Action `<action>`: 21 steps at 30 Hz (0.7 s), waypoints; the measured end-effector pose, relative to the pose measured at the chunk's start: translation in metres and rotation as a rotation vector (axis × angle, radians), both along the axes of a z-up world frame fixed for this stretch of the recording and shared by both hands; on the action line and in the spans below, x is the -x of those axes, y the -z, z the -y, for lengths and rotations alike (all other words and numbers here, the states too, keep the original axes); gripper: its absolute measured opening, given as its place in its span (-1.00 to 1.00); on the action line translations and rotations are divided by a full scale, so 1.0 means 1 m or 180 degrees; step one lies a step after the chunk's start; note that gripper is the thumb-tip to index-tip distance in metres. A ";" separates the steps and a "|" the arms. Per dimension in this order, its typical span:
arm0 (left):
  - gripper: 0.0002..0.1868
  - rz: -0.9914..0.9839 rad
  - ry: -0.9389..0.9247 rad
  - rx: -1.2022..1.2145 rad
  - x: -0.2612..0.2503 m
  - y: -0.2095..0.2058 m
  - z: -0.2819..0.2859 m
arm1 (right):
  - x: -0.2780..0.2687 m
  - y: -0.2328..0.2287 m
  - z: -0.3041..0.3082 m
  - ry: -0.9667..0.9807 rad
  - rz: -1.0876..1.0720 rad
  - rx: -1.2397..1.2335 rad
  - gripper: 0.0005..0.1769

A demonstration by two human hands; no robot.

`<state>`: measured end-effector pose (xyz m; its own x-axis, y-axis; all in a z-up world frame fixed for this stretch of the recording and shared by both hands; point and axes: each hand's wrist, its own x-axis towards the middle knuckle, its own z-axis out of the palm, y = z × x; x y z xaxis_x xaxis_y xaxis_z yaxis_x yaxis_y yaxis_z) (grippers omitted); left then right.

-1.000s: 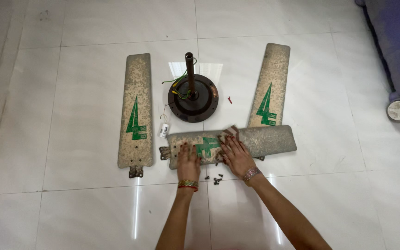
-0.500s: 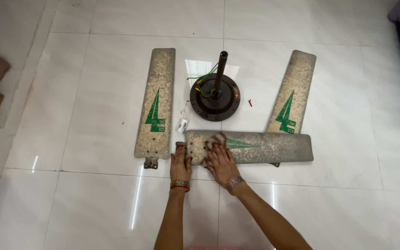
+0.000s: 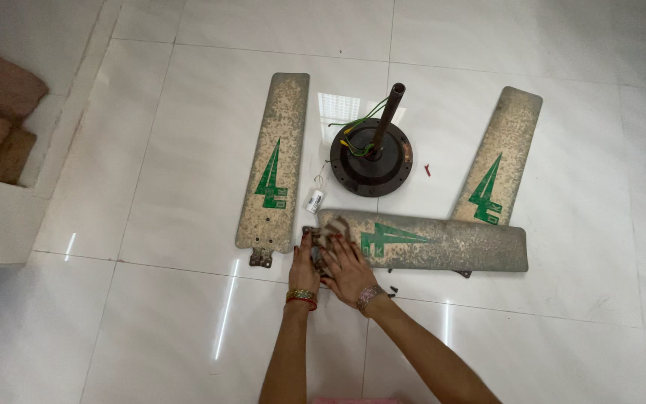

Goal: The person disassembles a ceiling fan by removing its blades one at a time using a screwdriver and a cloth. They then wipe each blade with the cloth after removal.

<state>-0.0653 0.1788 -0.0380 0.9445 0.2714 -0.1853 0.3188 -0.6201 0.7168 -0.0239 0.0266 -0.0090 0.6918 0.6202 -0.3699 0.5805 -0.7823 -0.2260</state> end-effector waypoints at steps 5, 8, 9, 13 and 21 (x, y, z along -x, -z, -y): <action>-0.13 -0.0293 -0.0091 0.0114 0.000 0.004 0.000 | -0.043 -0.005 0.012 0.0066 0.0170 -0.0009 -0.21; -0.16 -0.0292 -0.0114 0.0218 0.003 0.012 0.000 | -0.054 -0.011 0.006 0.0869 0.0399 0.0015 -0.17; -0.14 -0.0167 -0.0071 0.0158 0.001 0.014 -0.002 | -0.052 -0.014 0.000 0.0593 0.0229 0.0058 -0.16; -0.07 -0.0290 -0.0064 0.0156 -0.002 0.019 -0.005 | -0.036 -0.025 -0.013 -0.0734 -0.0108 0.0217 -0.20; -0.09 -0.0349 -0.0099 0.0276 0.000 0.021 -0.004 | -0.071 -0.011 -0.004 0.0042 0.0308 -0.0088 -0.21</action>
